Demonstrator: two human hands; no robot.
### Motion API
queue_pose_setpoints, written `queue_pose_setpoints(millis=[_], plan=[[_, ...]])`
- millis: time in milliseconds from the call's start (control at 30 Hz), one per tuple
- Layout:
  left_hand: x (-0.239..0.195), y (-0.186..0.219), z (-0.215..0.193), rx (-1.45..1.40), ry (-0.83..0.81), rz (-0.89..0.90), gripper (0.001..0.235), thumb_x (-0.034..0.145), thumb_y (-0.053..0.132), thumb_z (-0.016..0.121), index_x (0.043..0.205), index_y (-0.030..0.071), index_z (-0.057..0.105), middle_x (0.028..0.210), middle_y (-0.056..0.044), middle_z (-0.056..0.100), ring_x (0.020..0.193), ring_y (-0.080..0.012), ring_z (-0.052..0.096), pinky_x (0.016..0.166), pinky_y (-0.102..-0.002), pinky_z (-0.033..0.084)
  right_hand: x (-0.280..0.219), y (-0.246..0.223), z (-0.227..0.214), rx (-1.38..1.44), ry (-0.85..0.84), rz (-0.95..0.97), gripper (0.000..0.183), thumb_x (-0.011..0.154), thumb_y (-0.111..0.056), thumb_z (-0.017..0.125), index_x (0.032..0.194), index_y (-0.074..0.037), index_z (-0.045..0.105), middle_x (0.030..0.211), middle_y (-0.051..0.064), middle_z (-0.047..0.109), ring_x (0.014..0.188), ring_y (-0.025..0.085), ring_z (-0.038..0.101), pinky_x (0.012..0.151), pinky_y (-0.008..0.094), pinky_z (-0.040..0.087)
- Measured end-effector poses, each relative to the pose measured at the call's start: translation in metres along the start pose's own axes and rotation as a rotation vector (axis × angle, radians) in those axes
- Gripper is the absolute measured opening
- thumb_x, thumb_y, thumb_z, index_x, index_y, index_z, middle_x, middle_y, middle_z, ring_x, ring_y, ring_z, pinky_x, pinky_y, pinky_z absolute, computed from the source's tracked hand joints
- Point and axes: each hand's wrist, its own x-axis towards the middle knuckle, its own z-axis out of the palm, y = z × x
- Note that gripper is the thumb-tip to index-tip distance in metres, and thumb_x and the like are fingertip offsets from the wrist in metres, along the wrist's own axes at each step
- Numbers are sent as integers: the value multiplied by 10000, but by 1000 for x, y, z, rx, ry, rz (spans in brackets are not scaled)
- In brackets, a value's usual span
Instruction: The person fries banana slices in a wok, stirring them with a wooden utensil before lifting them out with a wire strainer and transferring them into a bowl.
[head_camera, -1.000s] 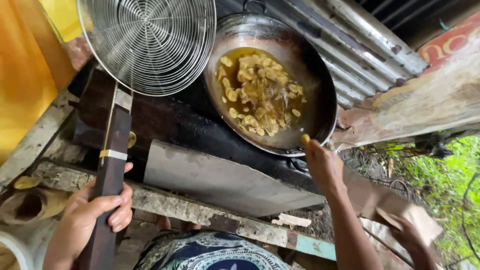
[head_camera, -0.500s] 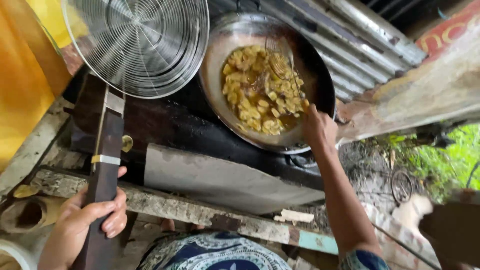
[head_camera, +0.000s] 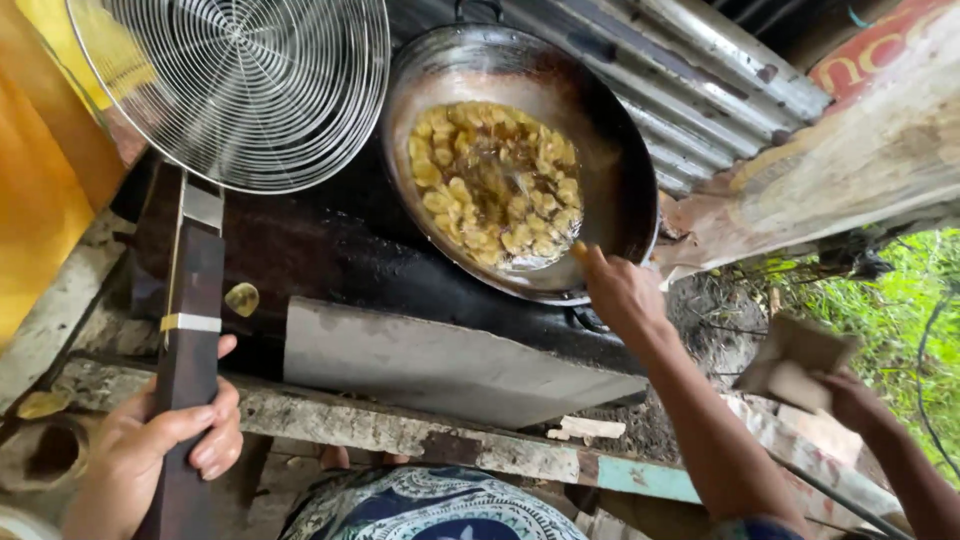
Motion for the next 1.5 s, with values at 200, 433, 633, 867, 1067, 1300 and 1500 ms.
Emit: queue_pose_setpoints(millis=[200, 433, 633, 867, 1067, 1300, 1500], plan=[[0, 0, -3, 36, -6, -20, 717, 965, -57, 557, 1651, -48, 349, 918, -176, 553, 652, -204, 544, 549, -399, 475, -17, 25, 2, 101, 324, -251, 181, 1008, -273, 561, 1117, -145, 629, 735, 114, 716, 566, 339, 666, 504, 480, 521], [2, -10, 7, -15, 10, 3, 700, 966, -65, 554, 1638, -57, 359, 941, -171, 553, 667, -195, 542, 561, -375, 468, 0, 21, 25, -106, 281, -193, 251, 1045, -195, 503, 1262, -184, 629, 724, 64, 703, 496, 220, 631, 403, 396, 508], [-1, -13, 4, -32, 40, 9, 711, 956, -72, 553, 1638, -60, 355, 961, -185, 565, 655, -190, 538, 547, -377, 465, -51, 54, -12, -63, 79, -20, 313, 1051, -319, 483, 1339, -342, 603, 598, 85, 650, 443, 258, 622, 422, 413, 522], [2, -8, 6, -33, -14, 16, 697, 982, -59, 547, 1647, -57, 338, 901, -157, 544, 665, -197, 546, 566, -388, 472, 1, 49, 25, -72, 206, -51, 223, 1098, -328, 450, 1100, -176, 613, 699, 124, 691, 551, 338, 671, 473, 486, 518], [-2, -7, -5, -44, -72, -6, 714, 981, -78, 531, 1661, -38, 316, 883, -156, 544, 663, -210, 563, 562, -403, 486, 25, 59, 40, -65, 297, -8, 184, 1046, -336, 516, 1077, -193, 628, 757, 186, 706, 662, 429, 682, 551, 558, 529], [-2, -8, -20, 14, -14, -24, 739, 974, -76, 518, 1677, -15, 295, 931, -183, 551, 651, -204, 546, 541, -413, 482, 63, 63, 43, 8, 401, -41, 271, 1101, -365, 520, 1026, -130, 630, 793, 202, 718, 736, 455, 696, 652, 575, 546], [15, -4, -22, -16, -153, -45, 745, 998, -69, 513, 1691, 19, 256, 913, -185, 542, 661, -225, 550, 555, -431, 490, 103, 21, 38, 77, 189, 80, 260, 1013, -238, 485, 1174, -188, 682, 898, 259, 718, 820, 460, 707, 731, 562, 551]])
